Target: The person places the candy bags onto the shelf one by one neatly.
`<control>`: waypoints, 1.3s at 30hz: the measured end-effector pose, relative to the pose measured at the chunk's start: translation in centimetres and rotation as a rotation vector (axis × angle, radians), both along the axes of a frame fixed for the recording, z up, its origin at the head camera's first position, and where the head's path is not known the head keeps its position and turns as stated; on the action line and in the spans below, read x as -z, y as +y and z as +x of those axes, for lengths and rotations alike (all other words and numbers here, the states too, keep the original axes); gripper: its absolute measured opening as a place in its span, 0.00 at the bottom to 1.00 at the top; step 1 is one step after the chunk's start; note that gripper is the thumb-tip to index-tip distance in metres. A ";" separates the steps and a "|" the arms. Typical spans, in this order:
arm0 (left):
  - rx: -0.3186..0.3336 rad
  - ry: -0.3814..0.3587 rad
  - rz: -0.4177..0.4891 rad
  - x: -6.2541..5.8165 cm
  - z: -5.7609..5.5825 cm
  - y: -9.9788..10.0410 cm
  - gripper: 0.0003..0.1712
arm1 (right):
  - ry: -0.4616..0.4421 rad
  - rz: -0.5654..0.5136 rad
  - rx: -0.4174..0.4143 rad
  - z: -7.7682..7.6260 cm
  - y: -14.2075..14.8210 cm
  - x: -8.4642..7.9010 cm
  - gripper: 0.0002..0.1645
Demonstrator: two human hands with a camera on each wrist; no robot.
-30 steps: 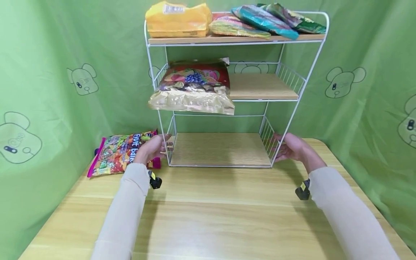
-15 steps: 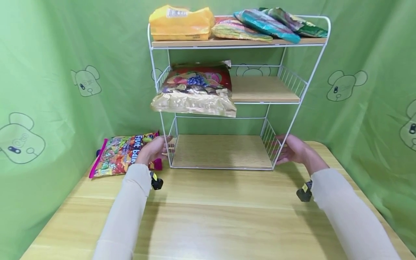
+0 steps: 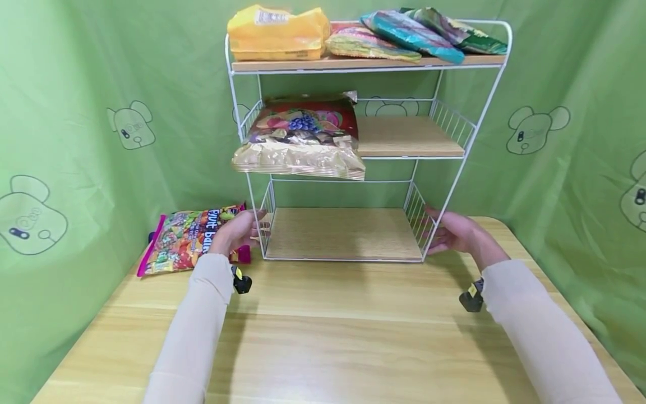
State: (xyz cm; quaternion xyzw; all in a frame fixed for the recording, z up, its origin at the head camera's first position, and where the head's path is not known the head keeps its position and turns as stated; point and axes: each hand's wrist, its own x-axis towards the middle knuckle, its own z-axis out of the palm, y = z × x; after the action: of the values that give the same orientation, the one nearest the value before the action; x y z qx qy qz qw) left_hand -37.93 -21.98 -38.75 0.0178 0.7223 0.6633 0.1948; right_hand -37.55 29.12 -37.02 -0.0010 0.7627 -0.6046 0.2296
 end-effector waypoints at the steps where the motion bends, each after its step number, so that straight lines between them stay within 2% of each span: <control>1: -0.001 -0.001 0.004 0.0 0.0 0.0 0.32 | -0.003 -0.003 0.006 0.0 0.0 -0.1 0.42; 9: 0.009 0.012 -0.010 0.0 0.0 0.1 0.33 | 0.013 -0.001 0.003 0.2 0.0 -0.3 0.34; 16: 0.004 0.002 -0.013 -0.1 0.2 0.0 0.33 | 0.026 0.001 0.021 0.5 -0.3 -0.1 0.35; 22: 0.003 0.017 -0.014 -0.2 0.2 0.0 0.32 | 0.027 0.004 0.058 0.6 -0.3 -0.2 0.30; 29: 0.028 0.019 -0.044 -0.4 0.5 -0.4 0.35 | 0.038 0.027 0.046 0.4 -0.6 -0.1 0.39; 39: 0.029 0.018 -0.054 -0.4 0.6 -0.1 0.35 | 0.022 0.016 0.046 0.6 -0.3 0.0 0.43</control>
State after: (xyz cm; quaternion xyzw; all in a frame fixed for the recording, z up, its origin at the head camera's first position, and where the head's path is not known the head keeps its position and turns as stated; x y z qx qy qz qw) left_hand -37.35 -22.07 -38.37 0.0287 0.7414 0.6405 0.1983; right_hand -36.97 28.87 -37.03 0.0119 0.7699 -0.6034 0.2074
